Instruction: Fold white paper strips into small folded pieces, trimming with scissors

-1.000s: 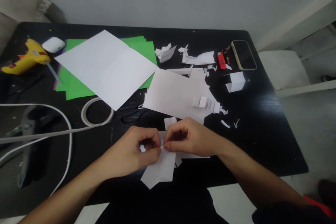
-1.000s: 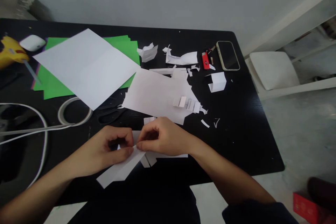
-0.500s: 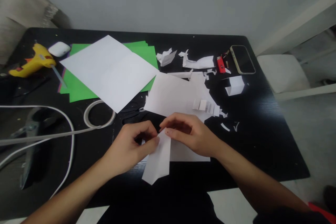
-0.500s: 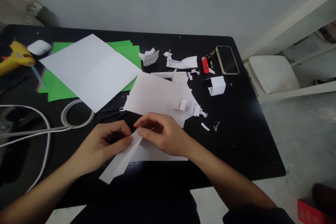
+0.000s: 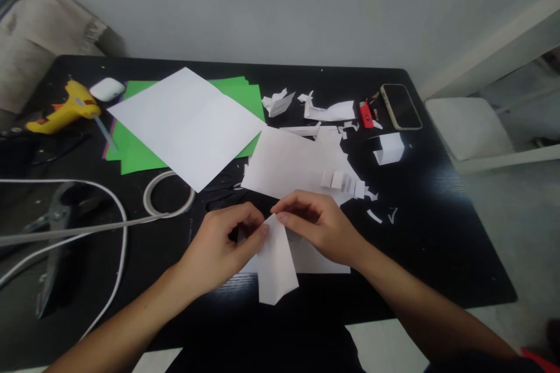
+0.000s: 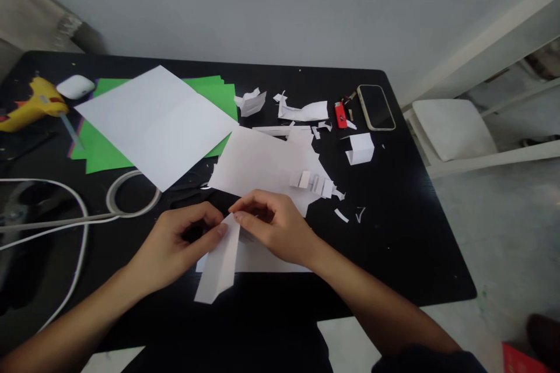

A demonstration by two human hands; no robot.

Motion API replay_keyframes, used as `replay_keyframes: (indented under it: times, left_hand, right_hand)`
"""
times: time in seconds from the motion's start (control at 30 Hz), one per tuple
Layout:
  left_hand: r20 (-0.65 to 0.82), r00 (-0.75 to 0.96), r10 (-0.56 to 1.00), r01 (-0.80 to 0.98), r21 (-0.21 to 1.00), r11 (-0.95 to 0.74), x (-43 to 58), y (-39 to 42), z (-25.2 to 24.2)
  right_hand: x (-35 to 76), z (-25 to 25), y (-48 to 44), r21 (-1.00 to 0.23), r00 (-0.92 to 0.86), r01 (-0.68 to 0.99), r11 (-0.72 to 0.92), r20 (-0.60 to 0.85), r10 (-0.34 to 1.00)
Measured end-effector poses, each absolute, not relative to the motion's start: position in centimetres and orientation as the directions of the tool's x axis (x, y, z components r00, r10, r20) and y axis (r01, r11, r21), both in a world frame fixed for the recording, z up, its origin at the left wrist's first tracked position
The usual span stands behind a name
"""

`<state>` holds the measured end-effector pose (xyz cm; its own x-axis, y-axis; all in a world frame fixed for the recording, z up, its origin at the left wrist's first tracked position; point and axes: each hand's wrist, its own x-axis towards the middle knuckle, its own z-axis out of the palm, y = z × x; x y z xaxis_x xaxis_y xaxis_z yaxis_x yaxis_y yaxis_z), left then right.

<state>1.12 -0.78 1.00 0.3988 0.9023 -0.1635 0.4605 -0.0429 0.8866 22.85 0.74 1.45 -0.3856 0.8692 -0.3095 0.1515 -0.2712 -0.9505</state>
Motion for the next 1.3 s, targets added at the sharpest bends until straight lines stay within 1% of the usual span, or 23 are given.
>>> replay_keyframes:
  times: [0.1,0.23,0.37,0.43,0.5,0.6,0.73,0.87,0.93,1.13,1.3]
  left_hand:
    - [-0.17,0.421,0.891,0.464,0.884,-0.05,1.1,-0.7,1.0]
    - [-0.225,0.434,0.872,0.462,0.887,-0.001,0.9,-0.8,1.1]
    - [-0.23,0.396,0.889,0.465,0.885,0.022,0.9,-0.8,0.9]
    - [-0.2,0.344,0.918,0.471,0.882,0.016,0.9,-0.9,0.8]
    - [-0.154,0.287,0.945,0.491,0.871,-0.007,0.9,-0.9,0.8]
    - [-0.072,0.226,0.971,0.547,0.834,-0.065,0.8,-1.0,0.7]
    - [0.012,0.192,0.981,0.613,0.78,-0.13,0.9,-1.0,0.8]
    - [0.072,0.152,0.986,0.63,0.761,-0.153,0.9,-0.8,0.6]
    - [0.102,0.136,0.985,0.629,0.76,-0.165,1.0,-0.7,0.4]
    - [0.103,0.133,0.986,0.608,0.777,-0.163,0.9,-0.6,0.3]
    - [0.099,0.141,0.985,0.601,0.782,-0.164,0.9,-0.6,0.2]
  right_hand:
    - [22.8,1.2,0.7,-0.957,-0.388,0.14,-0.256,-0.291,0.875]
    - [22.8,1.0,0.7,-0.957,-0.393,0.141,-0.255,-0.29,0.872]
    - [22.7,1.0,0.6,-0.968,-0.375,0.124,-0.218,-0.249,0.893]
    - [22.7,1.1,0.5,-0.984,-0.346,0.101,-0.144,-0.17,0.923]
    - [22.8,1.2,0.3,-0.995,-0.331,0.094,-0.027,-0.057,0.942]
    - [23.1,1.7,0.0,-0.982,-0.36,0.122,0.142,0.089,0.929]
    - [23.2,1.9,-0.4,-0.928,-0.433,0.196,0.316,0.207,0.877]
    - [22.9,1.3,-0.7,-0.859,-0.456,0.301,0.413,0.251,0.854]
    - [22.8,0.9,-0.7,-0.825,-0.462,0.327,0.462,0.287,0.839]
    - [22.7,0.2,-0.4,-0.71,-0.45,0.408,0.574,0.391,0.803]
    - [22.8,0.1,-0.4,-0.591,-0.499,0.481,0.648,0.423,0.756]
